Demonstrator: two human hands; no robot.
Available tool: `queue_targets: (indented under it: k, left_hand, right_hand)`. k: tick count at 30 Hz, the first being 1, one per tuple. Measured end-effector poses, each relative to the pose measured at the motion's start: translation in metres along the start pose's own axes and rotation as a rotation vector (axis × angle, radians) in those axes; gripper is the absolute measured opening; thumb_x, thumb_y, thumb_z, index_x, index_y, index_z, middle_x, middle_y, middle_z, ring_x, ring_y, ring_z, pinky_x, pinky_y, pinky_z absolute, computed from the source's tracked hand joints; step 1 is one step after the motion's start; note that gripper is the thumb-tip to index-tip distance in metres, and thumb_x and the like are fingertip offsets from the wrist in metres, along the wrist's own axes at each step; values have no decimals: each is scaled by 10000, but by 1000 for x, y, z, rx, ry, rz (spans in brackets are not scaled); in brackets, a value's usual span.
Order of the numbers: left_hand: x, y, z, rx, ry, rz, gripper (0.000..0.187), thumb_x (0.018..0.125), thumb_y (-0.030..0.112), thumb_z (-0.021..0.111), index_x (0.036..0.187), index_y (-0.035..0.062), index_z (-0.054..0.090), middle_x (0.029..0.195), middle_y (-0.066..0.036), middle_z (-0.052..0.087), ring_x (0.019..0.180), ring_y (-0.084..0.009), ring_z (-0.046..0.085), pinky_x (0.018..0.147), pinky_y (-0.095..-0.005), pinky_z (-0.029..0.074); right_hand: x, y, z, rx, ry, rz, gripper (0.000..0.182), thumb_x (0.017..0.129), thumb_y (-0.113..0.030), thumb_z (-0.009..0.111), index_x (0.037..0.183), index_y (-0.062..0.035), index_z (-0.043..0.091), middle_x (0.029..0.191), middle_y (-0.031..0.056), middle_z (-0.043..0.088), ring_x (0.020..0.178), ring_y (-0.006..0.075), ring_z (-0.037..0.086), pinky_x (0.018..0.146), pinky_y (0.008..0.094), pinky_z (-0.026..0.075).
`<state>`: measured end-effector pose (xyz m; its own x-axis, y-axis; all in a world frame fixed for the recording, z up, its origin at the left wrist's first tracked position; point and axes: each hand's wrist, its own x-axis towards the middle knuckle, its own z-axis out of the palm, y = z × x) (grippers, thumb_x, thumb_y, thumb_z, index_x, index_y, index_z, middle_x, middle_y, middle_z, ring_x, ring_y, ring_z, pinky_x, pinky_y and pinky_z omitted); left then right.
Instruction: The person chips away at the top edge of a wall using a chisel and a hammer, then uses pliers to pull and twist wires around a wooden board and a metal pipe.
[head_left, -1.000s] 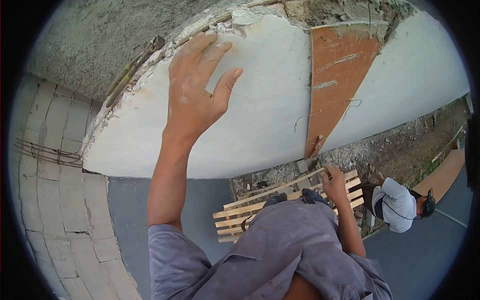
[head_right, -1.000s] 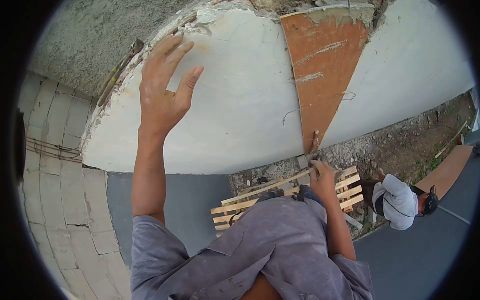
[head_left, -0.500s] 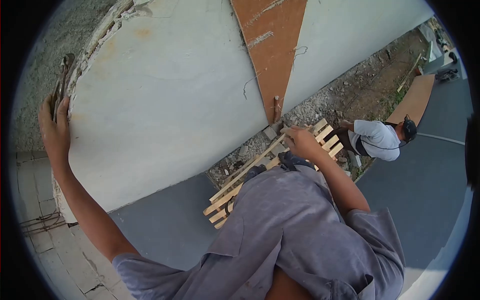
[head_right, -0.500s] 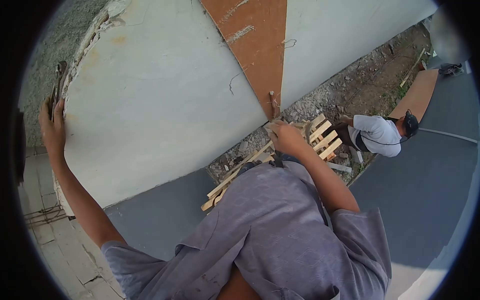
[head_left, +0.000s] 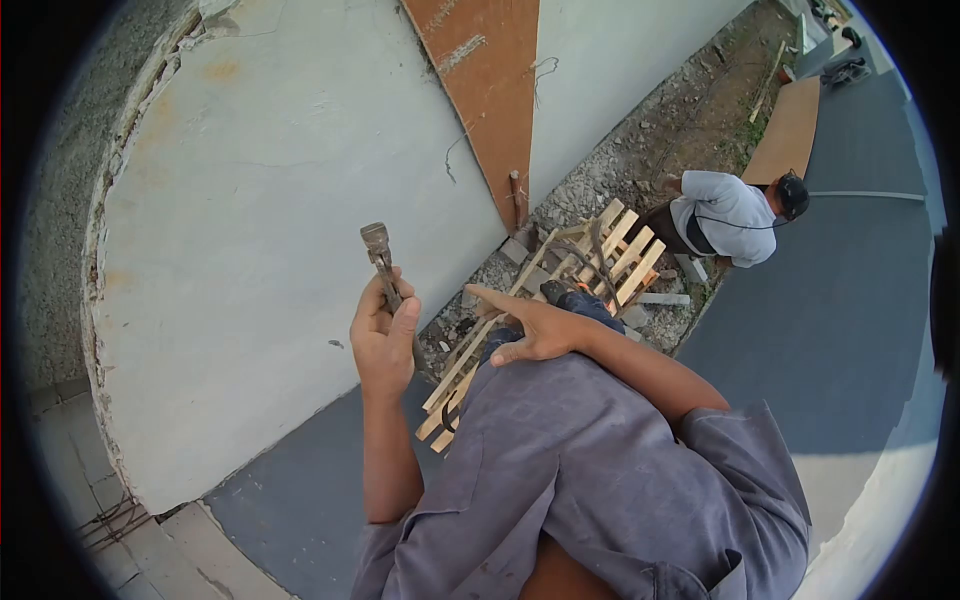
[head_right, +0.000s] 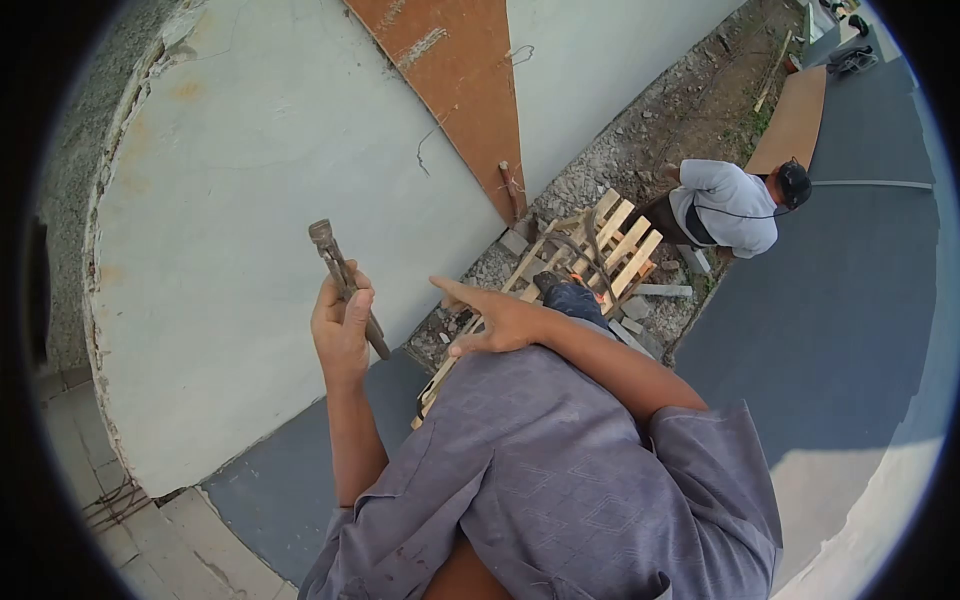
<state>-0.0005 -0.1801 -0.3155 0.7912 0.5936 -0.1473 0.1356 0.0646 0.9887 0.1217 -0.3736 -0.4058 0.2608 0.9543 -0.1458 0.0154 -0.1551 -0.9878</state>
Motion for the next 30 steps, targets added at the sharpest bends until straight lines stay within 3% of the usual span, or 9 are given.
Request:
queue_targets:
  k: [3,6,9,13,16,18,24,27,30]
  left_hand:
    - [-12,-60,62,-215,-55,-160,515,925,171,686,1332,-60,470,1147,-66,591,1040,-127,564,890,-262,448]
    - [-19,-74,70,-73,-253,3,560,919,222,698,1347,-56,469,1277,-138,569,1169,-185,552,972,-305,444]
    - [-3,-50,45,472,-270,157,606,918,235,691,1395,-39,436,1370,-170,510,1263,-223,507,1032,-361,425]
    - [20,-93,-4,335,-280,-316,594,880,320,724,1347,7,533,1278,-179,603,1124,-278,614,965,-367,481]
    - [12,-151,-18,630,-427,-513,586,881,319,713,1336,-7,540,1238,-191,633,1093,-290,634,954,-369,490]
    - [-5,-205,-15,733,-613,-647,606,881,346,697,1342,-11,532,1241,-193,635,1118,-296,626,978,-377,475]
    - [-41,-253,46,803,-446,-544,314,879,353,661,976,56,688,997,-170,697,963,-310,655,822,-394,488]
    - [-33,-239,55,745,-333,-633,313,907,340,628,975,39,682,935,-167,691,889,-288,648,802,-371,480]
    - [-47,-204,38,365,-569,-885,302,944,309,601,967,20,686,863,-64,679,811,-152,598,771,-298,458]
  right_hand:
    - [13,3,22,135,150,-104,781,792,-226,735,1466,-89,365,1204,194,585,1102,316,580,950,381,464]
    - [0,14,19,66,317,-32,639,775,-143,675,1370,-64,455,1058,182,619,1015,317,615,898,381,479]
    - [-32,20,-16,-144,323,288,451,758,-105,638,1195,-14,573,870,206,636,886,343,653,809,386,501]
    - [-85,91,-60,-517,345,512,403,747,-162,641,1122,-14,633,964,258,667,926,398,652,825,424,507]
    - [-116,119,-74,-446,250,778,410,731,-176,664,1103,-5,645,978,245,677,940,399,651,840,436,503]
    - [-134,152,-72,-397,257,717,358,730,-182,683,1030,9,645,907,225,679,872,364,650,802,430,494]
    - [-125,176,-120,-221,198,698,242,683,-124,645,903,-24,633,788,118,649,752,245,605,709,366,481]
    - [-125,165,-142,-58,-15,756,222,682,-108,644,889,-28,632,774,76,637,713,209,592,658,343,469]
    - [-132,120,-157,223,-129,792,200,692,-69,674,885,-29,638,759,43,619,681,157,580,618,302,455]
